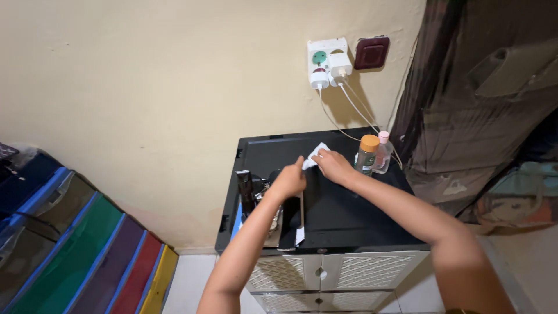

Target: Cleaning a watch, bottles, and a trimmer with tissues on top of a cabinet

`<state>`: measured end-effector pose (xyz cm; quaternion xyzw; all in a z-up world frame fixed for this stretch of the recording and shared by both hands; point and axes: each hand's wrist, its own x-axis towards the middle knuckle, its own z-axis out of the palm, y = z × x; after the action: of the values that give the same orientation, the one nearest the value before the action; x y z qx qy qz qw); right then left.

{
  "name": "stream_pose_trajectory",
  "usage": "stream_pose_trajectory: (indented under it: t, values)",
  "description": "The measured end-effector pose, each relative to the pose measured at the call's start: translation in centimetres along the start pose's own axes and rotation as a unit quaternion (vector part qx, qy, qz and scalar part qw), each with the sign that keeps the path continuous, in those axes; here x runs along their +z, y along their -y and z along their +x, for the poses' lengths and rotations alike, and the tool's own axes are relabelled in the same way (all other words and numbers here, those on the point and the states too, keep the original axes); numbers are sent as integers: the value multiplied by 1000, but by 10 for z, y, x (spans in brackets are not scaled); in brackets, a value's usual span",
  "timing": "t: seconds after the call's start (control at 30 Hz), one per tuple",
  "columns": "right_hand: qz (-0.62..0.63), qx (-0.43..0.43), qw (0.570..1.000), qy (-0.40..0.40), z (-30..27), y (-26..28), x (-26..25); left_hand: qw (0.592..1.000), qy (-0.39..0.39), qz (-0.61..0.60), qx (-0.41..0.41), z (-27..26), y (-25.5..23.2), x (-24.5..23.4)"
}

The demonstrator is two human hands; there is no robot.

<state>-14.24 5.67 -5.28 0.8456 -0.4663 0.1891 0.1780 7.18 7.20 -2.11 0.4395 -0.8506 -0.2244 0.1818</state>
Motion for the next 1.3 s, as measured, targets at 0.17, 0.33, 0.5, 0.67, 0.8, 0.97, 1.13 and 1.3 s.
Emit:
stream_pose_trajectory:
  t: [0.17, 0.33, 0.5, 0.67, 0.8, 0.97, 1.13, 1.3]
  values:
    - [68, 68, 992, 78, -14, 17, 10, 1000, 16, -12, 6, -15, -5, 7]
    - [122, 89, 983, 108, -40, 42, -24, 999, -5, 19, 47, -19, -15, 14]
    - [179, 91, 963, 179, -77, 72, -65, 986, 132, 103, -3, -60, -74, -10]
    - [283, 1, 947, 151, -116, 95, -135, 980, 173, 99, -10, -94, -129, -20]
    - [400, 2, 912, 91, -163, 72, -155, 963, 196, 162, 92, -45, -81, 78]
    - [342, 82, 935, 47, -234, 14, -166, 981, 156, 113, 12, -76, -151, 88]
    - [248, 128, 958, 60, -274, -6, -178, 990, 111, 85, -34, -94, -164, 103]
    - [47, 222, 973, 40, -270, -34, -156, 995, -73, -56, 47, -103, -150, 124]
